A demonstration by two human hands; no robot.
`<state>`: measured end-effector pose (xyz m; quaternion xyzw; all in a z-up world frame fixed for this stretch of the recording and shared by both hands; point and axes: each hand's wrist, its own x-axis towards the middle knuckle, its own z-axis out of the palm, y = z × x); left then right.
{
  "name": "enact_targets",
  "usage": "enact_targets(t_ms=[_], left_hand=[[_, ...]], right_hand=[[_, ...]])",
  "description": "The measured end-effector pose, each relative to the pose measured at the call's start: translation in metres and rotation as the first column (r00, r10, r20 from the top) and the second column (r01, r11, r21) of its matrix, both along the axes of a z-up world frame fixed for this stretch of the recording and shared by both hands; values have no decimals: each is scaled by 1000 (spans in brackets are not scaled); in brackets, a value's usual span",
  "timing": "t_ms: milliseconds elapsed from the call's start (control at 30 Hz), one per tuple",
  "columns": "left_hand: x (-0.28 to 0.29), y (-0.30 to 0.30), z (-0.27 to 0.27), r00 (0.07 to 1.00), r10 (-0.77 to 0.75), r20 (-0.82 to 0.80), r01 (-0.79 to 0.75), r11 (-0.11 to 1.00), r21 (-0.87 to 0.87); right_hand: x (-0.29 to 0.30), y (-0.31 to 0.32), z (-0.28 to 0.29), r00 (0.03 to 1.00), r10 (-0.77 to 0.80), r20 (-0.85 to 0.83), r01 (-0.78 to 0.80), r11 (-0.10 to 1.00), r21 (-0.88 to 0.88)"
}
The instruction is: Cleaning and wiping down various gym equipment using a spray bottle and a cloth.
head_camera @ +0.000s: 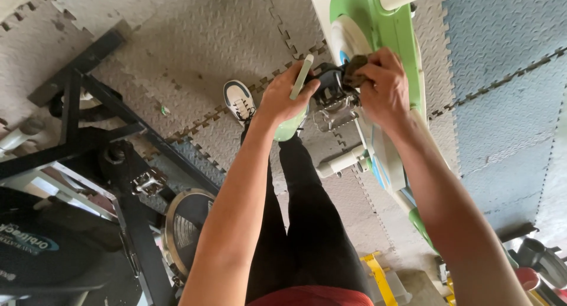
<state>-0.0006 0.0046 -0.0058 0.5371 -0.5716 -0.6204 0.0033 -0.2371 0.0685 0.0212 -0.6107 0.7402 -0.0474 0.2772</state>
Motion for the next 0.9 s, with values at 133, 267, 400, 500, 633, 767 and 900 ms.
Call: enact_targets(t_ms=[133, 267, 400, 500, 633, 767, 900], left_hand=[[-1, -2, 0, 1000, -16, 19, 16, 1000, 0], [-1, -4, 1, 999, -31, 28, 29, 999, 46], [1, 0, 0, 1000, 2, -20, -4, 997, -73], [0, -7, 11, 998, -49, 40, 49, 999, -6], [1, -12, 21, 998, -47, 49, 46, 999, 25], [-1, -7, 13, 999, -29, 15, 28, 998, 51], [3, -4, 11, 1000, -4, -10, 4, 999, -48]], right_hand=[[7, -5, 13, 960, 279, 35, -279, 960, -8], [-5, 6, 4, 846, 520, -119, -502, 851, 156], [21, -9, 21, 787, 594, -166, -545, 796, 262], [41, -26, 33, 702, 664, -256, -582, 743, 330], [32, -46, 9, 839, 543, -31, -459, 738, 496], [7, -47, 6, 943, -247, 223, 80, 819, 568], [44, -26, 53, 986, 152, 62, -164, 890, 425]])
